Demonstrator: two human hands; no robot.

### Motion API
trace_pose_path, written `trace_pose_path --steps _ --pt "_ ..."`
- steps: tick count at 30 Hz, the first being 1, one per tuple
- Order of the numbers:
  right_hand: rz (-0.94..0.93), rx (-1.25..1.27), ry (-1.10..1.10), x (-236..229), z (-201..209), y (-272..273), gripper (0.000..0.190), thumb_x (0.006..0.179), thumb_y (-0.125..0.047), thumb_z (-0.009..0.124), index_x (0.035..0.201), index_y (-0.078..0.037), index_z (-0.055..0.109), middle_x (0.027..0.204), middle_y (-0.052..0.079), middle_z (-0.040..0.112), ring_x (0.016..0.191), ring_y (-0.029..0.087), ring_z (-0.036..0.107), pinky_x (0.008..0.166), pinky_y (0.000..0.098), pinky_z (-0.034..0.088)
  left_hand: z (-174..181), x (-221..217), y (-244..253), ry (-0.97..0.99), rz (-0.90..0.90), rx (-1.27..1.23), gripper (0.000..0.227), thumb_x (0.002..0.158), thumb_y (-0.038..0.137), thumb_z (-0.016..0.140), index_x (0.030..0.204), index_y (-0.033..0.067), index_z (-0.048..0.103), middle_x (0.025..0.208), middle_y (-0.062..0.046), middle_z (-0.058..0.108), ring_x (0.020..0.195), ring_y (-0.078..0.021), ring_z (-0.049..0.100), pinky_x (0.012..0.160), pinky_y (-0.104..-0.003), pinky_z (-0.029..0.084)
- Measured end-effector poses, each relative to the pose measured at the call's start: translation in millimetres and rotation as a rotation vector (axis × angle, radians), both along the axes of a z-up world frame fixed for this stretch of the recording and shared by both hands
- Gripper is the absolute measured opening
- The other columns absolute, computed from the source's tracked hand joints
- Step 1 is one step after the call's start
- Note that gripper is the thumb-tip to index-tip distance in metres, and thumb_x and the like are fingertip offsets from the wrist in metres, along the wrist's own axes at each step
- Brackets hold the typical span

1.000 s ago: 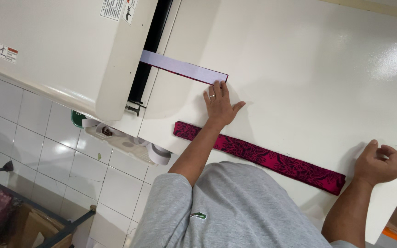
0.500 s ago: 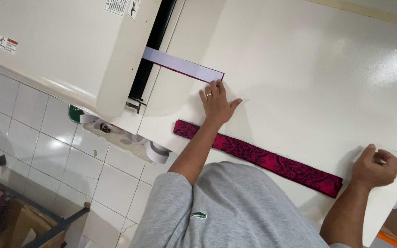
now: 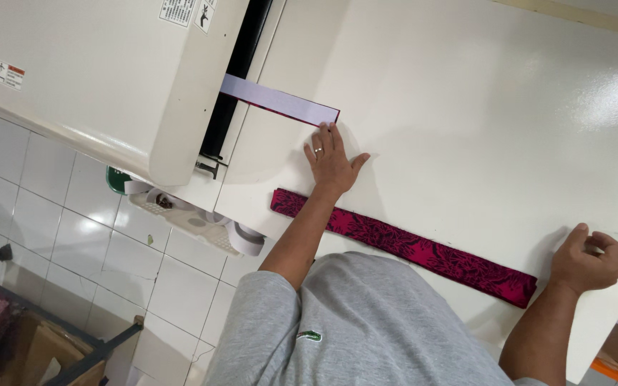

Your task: The person repeatedly picks up a white strip and a patterned red fabric strip, aligns them, and feeds them into a machine. The person handles the strips one at a time, resetting the position after each insertion.

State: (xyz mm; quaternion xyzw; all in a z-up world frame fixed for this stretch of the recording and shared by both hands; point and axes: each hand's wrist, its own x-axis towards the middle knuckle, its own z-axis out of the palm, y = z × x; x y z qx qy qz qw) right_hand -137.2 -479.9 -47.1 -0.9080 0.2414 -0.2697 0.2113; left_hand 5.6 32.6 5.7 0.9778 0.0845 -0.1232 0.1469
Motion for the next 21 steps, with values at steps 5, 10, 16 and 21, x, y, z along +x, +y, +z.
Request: trace_pose_path --steps 5,10,16,21 --pt "0.025 0.029 -0.013 -1 -1 1 0.014 0.094 -0.007 0.073 0.105 0.0 0.068 0.097 0.011 0.073 0.085 0.018 0.073 0.071 0.028 0.058 -6 -1 10 0.02 0.0 0.018 0.109 0.093 0.073 0.051 0.159 -0.0051 0.012 0.166 -0.028 0.011 0.153 -0.0468 0.01 0.12 -0.065 0.003" --pt "0.017 -0.004 -0.011 2 1 -1 0.014 0.093 -0.006 0.074 0.104 0.0 0.068 0.092 0.009 0.073 0.083 0.018 0.072 0.071 0.0282 0.057 -5 3 14 0.027 0.005 0.038 0.11 0.092 0.073 0.051 0.159 -0.0059 0.013 0.165 -0.029 0.012 0.153 -0.0467 0.01 0.121 -0.065 0.003" --pt "-0.005 -0.011 0.004 0 -2 0 0.014 0.092 -0.008 0.075 0.103 -0.001 0.069 0.091 0.008 0.073 0.081 0.017 0.071 0.071 0.0284 0.056 -7 6 20 0.015 -0.003 0.064 0.109 0.093 0.074 0.048 0.158 -0.0065 0.015 0.164 -0.031 0.011 0.153 -0.0477 0.01 0.12 -0.065 0.002" --pt "-0.005 -0.031 0.005 0 -1 0 0.014 0.092 -0.008 0.076 0.103 -0.001 0.069 0.096 0.009 0.072 0.081 0.018 0.07 0.069 0.028 0.054 -6 11 24 0.024 0.028 0.057 0.108 0.093 0.075 0.046 0.158 -0.0054 0.016 0.164 -0.031 0.013 0.153 -0.0465 0.011 0.121 -0.064 0.002"
